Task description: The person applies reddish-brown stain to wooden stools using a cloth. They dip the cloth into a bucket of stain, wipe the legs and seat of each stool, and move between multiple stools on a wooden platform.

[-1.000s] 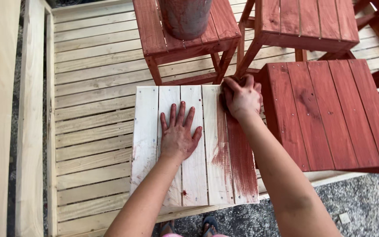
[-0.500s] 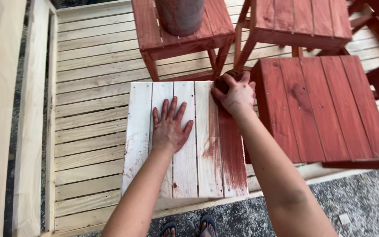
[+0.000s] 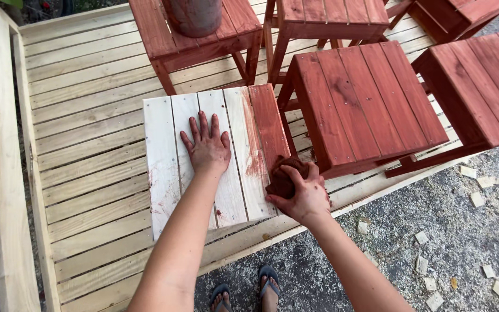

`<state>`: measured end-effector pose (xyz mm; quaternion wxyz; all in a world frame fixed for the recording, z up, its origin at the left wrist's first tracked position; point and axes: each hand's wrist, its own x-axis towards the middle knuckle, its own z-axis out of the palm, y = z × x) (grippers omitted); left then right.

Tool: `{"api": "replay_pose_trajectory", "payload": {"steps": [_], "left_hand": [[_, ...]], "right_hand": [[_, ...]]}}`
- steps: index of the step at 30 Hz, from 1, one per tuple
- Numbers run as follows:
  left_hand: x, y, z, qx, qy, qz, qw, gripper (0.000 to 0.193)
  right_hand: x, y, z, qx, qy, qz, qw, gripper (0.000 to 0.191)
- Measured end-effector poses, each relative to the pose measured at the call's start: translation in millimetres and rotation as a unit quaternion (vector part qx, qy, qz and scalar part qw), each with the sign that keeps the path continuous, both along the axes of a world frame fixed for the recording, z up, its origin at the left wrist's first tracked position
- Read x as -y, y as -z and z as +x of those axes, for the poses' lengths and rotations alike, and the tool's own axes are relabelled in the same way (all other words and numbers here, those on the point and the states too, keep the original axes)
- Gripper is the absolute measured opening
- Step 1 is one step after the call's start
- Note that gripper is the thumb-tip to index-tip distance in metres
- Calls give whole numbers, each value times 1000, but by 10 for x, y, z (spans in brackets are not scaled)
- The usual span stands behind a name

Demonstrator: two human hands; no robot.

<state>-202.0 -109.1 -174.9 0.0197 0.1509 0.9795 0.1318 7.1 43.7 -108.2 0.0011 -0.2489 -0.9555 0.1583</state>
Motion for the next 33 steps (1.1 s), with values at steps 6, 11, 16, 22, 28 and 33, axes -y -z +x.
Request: {"api": "replay_pose_trajectory", "payload": {"steps": [6,11,16,22,28,33], "left_hand": [[-52,-77,34,12,11,-14,1000,73],[-46,-200,44,17,20,0,1000,75],[-50,-293,46,34,27,-24,999,75],[-57,-318,30,24,27,-38,999,74],[-42,-343,21,53,24,-39,998,74],[-57,-357,25,61,16,-50,997,75]], "right_hand": [[-279,284,-233,-135,21,-46,990,68],[-541,336,-942,-54,67,-60,994,71],[-764,306,-2017,-27,67,-19,997,79],[-926,119,-3009,-16,107,-52,993,82],[-982,241,-3051,-1,96,-49,994,70],[-954,424,-2461,-49,82,-39,995,67]]}}
